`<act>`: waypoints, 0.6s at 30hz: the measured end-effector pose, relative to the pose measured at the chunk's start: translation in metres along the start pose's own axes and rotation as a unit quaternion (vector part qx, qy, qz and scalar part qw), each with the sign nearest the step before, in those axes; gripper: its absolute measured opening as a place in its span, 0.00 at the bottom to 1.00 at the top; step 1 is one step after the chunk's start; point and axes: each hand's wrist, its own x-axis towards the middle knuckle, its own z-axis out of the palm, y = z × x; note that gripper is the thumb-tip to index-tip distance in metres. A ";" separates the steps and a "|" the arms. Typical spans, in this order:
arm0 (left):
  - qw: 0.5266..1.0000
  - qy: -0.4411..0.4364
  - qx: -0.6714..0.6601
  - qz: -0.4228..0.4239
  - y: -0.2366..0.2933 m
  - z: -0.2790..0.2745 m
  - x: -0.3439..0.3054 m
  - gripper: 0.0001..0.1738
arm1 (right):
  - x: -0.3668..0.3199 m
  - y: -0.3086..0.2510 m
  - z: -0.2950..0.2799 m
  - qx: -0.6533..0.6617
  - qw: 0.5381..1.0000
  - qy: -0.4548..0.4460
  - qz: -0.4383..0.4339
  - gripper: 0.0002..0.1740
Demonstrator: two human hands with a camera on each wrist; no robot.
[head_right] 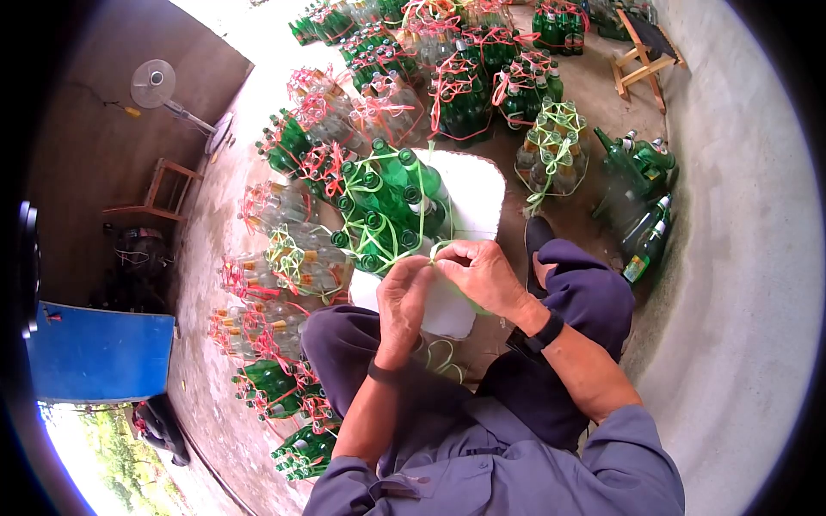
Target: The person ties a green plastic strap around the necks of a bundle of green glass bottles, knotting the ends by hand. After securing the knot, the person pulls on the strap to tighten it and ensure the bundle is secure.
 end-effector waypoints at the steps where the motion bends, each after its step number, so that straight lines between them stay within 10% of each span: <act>1: 1.000 0.001 0.008 0.009 -0.002 0.000 0.000 0.07 | 0.000 0.000 0.000 -0.005 1.000 -0.003 0.000 0.09; 18: 0.998 -0.002 0.021 0.062 -0.006 -0.002 0.000 0.07 | 0.001 -0.005 0.000 0.009 1.000 -0.009 0.017 0.08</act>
